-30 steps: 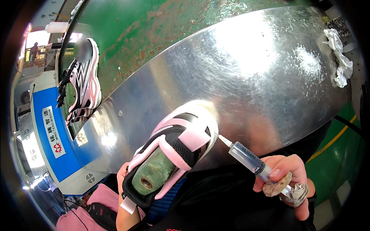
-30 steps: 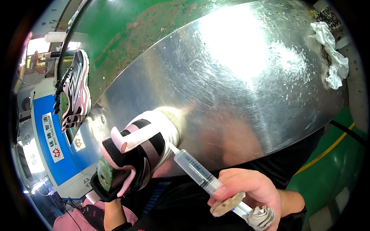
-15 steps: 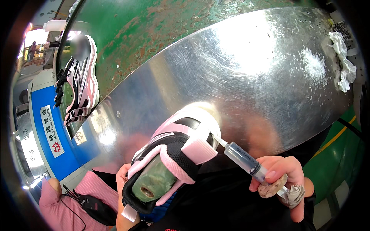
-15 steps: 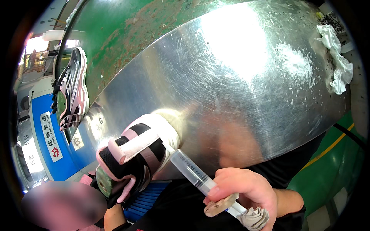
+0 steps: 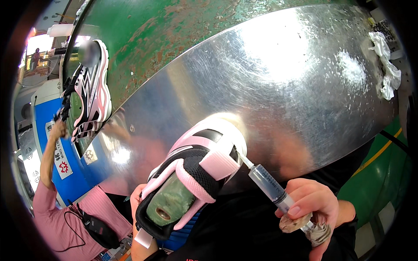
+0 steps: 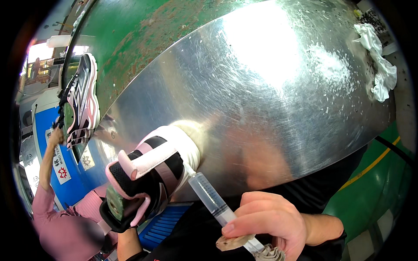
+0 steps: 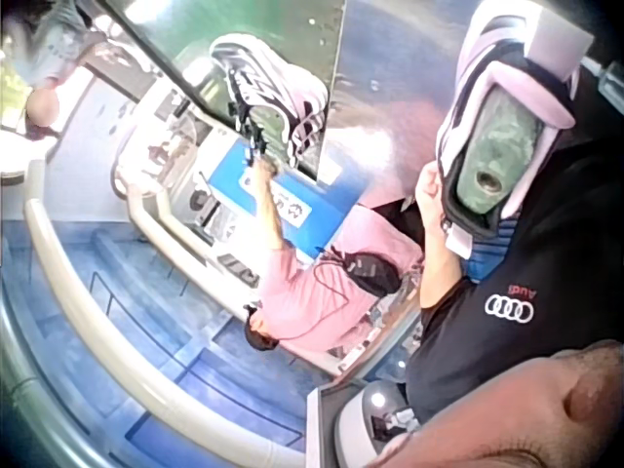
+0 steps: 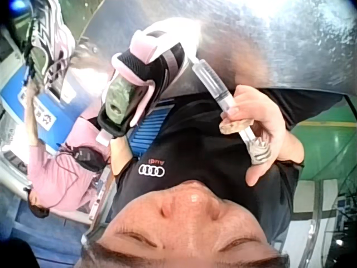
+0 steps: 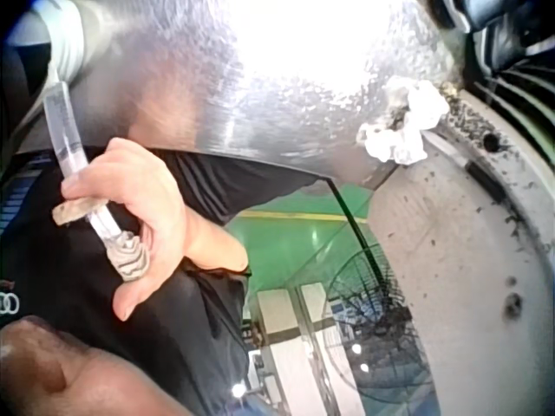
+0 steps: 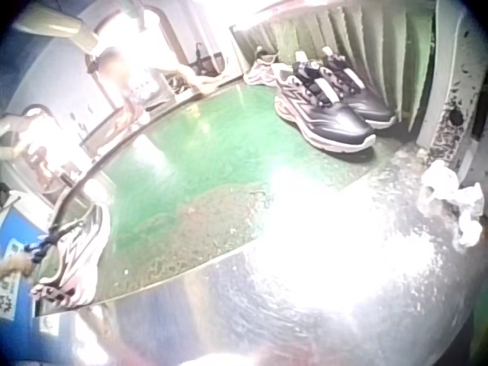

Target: The person takes shoes from a conveyor belt, applies adhesive along the edges of the soles using a syringe, and places the shoes back onto the conveyor belt.

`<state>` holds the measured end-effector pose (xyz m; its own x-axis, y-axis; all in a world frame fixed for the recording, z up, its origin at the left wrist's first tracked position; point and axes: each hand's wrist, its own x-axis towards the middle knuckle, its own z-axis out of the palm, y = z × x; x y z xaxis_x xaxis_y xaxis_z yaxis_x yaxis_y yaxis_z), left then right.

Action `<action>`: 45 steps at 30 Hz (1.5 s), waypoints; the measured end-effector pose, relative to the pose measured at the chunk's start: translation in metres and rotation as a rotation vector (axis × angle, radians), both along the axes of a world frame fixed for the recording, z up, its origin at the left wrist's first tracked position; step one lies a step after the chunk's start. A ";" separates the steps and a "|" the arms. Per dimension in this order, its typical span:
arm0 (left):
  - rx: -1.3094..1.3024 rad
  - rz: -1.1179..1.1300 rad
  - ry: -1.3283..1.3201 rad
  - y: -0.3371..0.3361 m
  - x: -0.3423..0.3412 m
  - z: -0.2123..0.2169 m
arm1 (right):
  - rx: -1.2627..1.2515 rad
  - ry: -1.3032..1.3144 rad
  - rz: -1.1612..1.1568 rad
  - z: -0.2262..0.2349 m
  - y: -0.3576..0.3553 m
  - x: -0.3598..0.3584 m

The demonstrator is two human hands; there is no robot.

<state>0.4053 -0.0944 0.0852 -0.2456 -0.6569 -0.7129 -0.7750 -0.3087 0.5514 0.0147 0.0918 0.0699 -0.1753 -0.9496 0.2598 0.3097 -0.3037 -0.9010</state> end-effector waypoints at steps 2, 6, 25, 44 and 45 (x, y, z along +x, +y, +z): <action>0.011 -0.045 -0.034 -0.001 0.001 0.001 | 0.035 -0.024 0.011 -0.002 0.007 0.004; 0.025 0.369 0.238 0.006 -0.036 0.009 | 0.060 -0.055 0.020 -0.006 0.009 0.010; 0.072 0.375 0.367 0.010 -0.048 0.012 | -0.172 0.197 -0.090 0.004 0.022 0.002; 0.404 0.073 1.145 -0.014 -0.297 0.018 | 0.203 0.922 -0.749 0.009 0.019 -0.067; 0.488 0.132 1.165 -0.031 -0.325 0.016 | 0.186 0.917 -0.743 0.016 0.017 -0.064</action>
